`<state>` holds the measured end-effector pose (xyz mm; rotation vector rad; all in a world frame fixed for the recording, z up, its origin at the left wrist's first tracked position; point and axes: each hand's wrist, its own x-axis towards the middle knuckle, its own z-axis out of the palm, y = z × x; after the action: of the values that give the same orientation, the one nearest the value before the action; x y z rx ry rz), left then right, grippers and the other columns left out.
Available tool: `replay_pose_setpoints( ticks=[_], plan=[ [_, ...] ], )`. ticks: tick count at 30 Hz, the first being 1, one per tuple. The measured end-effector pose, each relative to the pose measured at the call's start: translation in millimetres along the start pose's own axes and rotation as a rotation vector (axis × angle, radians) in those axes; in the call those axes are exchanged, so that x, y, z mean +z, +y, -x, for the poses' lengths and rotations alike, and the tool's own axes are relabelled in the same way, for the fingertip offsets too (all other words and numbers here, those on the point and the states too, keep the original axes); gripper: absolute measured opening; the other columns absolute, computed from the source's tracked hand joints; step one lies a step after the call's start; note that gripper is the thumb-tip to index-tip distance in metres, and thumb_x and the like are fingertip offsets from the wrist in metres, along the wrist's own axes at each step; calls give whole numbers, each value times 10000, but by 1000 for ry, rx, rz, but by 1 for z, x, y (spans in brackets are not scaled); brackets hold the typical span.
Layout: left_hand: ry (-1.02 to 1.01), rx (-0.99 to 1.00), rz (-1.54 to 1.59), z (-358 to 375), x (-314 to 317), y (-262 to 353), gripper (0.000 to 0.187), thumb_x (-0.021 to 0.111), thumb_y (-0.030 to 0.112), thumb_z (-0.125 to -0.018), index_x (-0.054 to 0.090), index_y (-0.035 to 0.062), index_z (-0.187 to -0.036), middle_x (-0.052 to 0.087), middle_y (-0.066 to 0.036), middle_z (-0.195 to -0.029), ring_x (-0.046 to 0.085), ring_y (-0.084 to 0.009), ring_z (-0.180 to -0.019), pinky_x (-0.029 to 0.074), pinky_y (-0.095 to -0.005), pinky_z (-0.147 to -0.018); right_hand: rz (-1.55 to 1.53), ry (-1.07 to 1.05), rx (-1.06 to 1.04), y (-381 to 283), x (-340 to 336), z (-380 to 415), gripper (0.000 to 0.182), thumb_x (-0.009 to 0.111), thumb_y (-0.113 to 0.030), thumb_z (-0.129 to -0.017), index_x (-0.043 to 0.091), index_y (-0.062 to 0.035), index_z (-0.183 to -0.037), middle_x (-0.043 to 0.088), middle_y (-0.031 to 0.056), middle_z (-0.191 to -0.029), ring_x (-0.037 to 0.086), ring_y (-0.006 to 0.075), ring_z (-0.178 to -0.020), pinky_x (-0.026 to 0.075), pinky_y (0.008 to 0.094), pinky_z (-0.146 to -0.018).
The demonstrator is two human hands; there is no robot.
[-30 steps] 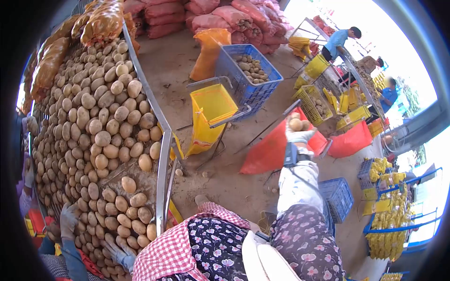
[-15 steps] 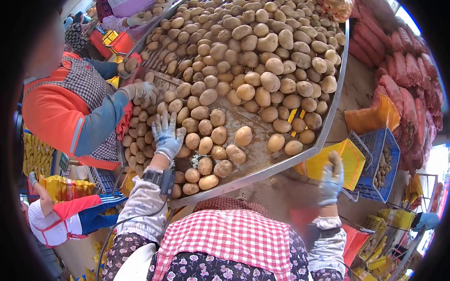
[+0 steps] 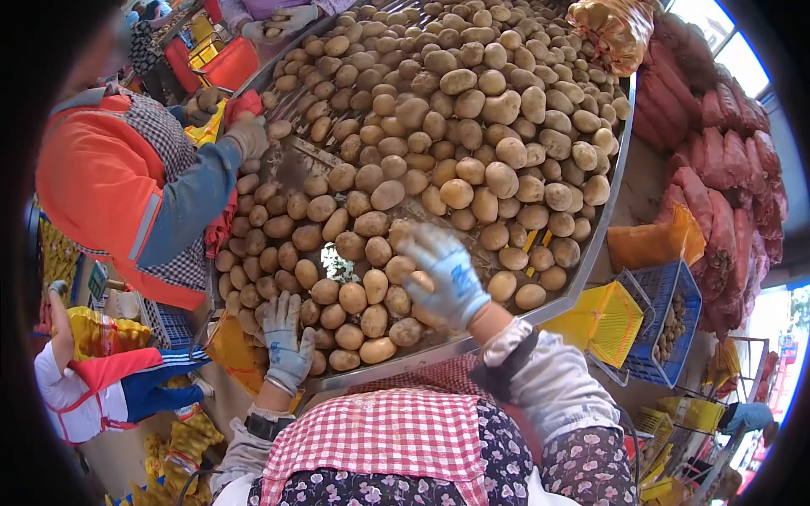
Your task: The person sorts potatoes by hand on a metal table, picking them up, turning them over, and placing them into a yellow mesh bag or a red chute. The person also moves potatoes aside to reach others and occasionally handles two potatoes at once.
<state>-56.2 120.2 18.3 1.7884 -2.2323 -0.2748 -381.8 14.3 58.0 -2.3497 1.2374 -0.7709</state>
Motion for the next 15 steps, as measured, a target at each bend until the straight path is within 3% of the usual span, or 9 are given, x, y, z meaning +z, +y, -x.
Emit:
replay_pose_setpoints(
  ticks=[2, 4, 5, 8, 10, 12, 13, 15],
  plan=[
    [51, -32, 10, -5, 2, 1, 671, 472, 416, -911, 327, 48, -1453, 302, -196, -1496, 228, -407, -1396, 145, -516, -1145, 439, 213, 242, 31, -18, -42, 557, 600, -416, -836, 527, -143, -1316, 406, 180, -1436, 310, 362, -1367, 237, 522, -1114],
    [1, 10, 63, -25, -1, 15, 682, 478, 439, -908, 330, 56, -1454, 297, -204, -1494, 230, -428, -1385, 152, -528, -1140, 703, 109, 281, 62, -22, -58, 558, 595, -420, -838, 526, -141, -1317, 377, 183, -1456, 294, 365, -1377, 198, 514, -1133],
    [-11, 38, 84, -34, 2, 19, 700, 501, 452, -895, 326, 76, -1459, 290, -201, -1498, 234, -439, -1376, 164, -537, -1134, 663, 10, 308, 56, -14, -51, 563, 585, -421, -842, 519, -142, -1327, 353, 186, -1471, 267, 378, -1389, 190, 504, -1141],
    [14, 135, 76, -73, 1, 32, 718, 529, 451, -877, 316, 106, -1469, 276, -198, -1504, 236, -440, -1373, 159, -536, -1135, 582, 16, 254, 25, 12, -18, 566, 578, -417, -846, 509, -147, -1339, 344, 187, -1477, 233, 396, -1399, 178, 489, -1153],
    [9, 159, 78, -99, -3, 39, 721, 538, 453, -871, 318, 120, -1471, 270, -198, -1508, 229, -433, -1379, 150, -535, -1138, 452, -136, 226, -1, 14, 4, 526, 596, -370, -845, 534, -134, -1310, 341, 198, -1473, 280, 428, -1369, 242, 472, -1136],
    [4, 184, 73, -127, 0, 45, 724, 547, 455, -865, 319, 134, -1472, 263, -198, -1512, 223, -426, -1384, 141, -535, -1141, 111, -138, 283, -11, 13, 29, 467, 619, -313, -838, 567, -121, -1260, 382, 210, -1442, 348, 438, -1330, 307, 469, -1106],
    [20, 192, 51, -141, 7, 46, 723, 551, 452, -864, 320, 141, -1474, 254, -194, -1519, 214, -412, -1393, 123, -527, -1147, 98, -17, 223, -9, 12, 39, 356, 629, -222, -836, 615, -81, -1163, 521, 208, -1306, 502, 406, -1194, 412, 456, -1013],
    [7, 175, -18, -166, 27, 41, 721, 553, 455, -862, 325, 149, -1474, 248, -186, -1526, 201, -386, -1409, 95, -512, -1158, 32, 94, 296, -5, 0, 49, 315, 625, -189, -836, 626, -67, -1126, 569, 194, -1223, 543, 387, -1119, 437, 445, -969]
  ],
)
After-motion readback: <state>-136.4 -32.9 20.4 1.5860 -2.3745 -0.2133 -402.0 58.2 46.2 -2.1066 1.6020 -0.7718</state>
